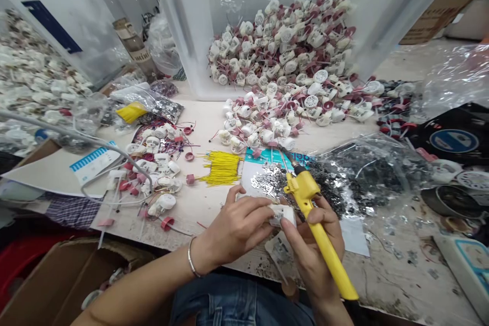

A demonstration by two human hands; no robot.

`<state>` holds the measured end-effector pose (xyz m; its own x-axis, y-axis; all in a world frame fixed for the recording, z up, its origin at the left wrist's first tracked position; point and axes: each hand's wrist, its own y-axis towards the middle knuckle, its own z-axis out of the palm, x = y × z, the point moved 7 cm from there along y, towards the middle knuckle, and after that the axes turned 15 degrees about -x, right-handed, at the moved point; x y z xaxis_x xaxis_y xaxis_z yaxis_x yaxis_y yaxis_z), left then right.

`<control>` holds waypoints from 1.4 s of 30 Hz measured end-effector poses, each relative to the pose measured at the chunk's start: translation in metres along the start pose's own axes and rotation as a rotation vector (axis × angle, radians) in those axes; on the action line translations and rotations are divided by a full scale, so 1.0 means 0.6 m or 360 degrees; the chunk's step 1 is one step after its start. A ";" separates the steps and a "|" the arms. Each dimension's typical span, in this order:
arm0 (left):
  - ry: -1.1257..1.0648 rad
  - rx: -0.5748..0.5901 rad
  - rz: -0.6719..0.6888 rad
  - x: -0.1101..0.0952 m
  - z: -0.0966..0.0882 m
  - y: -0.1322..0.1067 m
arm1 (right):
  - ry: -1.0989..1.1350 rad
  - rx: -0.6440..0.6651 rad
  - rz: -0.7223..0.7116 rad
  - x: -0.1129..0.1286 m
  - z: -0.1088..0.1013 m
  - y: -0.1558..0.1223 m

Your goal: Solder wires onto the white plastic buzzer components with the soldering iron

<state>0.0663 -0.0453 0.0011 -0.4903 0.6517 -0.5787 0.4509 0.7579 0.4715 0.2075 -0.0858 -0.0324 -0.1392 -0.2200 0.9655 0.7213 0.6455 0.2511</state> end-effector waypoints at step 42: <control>0.0386 0.0292 -0.0447 0.104 -0.007 -0.019 | 0.0074 0.0059 -0.0185 0.037 -0.078 0.040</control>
<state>0.0271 -0.0134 -0.0375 -0.7648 0.4249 -0.4843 0.3890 0.9038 0.1785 0.2534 -0.1096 -0.0081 -0.1881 -0.3282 0.9257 0.6765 0.6401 0.3643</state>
